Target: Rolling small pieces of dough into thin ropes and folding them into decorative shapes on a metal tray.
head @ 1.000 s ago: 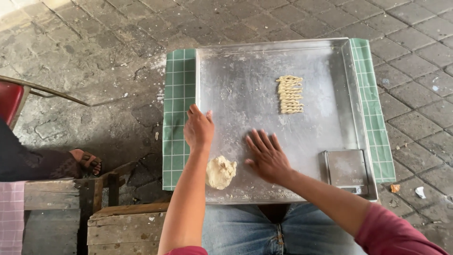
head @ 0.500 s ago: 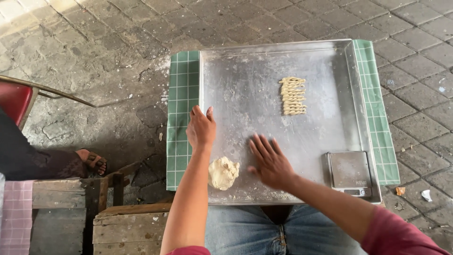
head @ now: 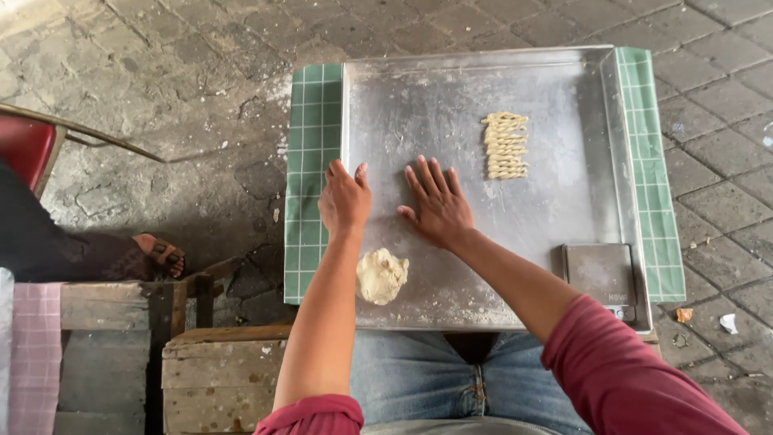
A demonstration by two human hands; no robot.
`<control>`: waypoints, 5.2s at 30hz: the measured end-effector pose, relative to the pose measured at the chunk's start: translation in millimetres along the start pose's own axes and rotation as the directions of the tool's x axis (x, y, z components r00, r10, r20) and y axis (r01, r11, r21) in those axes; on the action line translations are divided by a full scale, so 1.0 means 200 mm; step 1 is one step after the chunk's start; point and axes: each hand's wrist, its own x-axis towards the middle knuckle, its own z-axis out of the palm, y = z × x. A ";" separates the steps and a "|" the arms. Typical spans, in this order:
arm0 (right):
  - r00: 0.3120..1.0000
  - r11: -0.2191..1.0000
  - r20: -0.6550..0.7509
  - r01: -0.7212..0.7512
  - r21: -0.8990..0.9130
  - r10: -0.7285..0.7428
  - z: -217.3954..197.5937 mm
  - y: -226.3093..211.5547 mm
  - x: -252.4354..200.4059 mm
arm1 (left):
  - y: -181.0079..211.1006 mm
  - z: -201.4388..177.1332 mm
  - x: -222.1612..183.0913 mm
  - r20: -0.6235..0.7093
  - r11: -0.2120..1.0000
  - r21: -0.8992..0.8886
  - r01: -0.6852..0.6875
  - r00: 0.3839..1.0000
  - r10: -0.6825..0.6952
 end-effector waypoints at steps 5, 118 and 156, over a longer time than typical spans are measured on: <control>0.994 0.992 0.072 0.094 -0.086 -0.088 0.00 -0.04 -0.47 | -0.01 -0.01 0.00 0.013 1.000 -0.003 -0.003 1.000 0.003; 0.991 0.995 -0.089 0.102 0.023 -0.099 -0.04 0.30 -0.69 | 0.24 0.13 -0.83 0.354 0.804 0.041 -0.593 0.762 0.543; 0.997 0.998 -0.074 0.036 0.051 -0.032 0.05 0.28 -0.77 | 0.27 0.19 -0.93 0.380 0.844 0.036 -0.535 0.789 0.484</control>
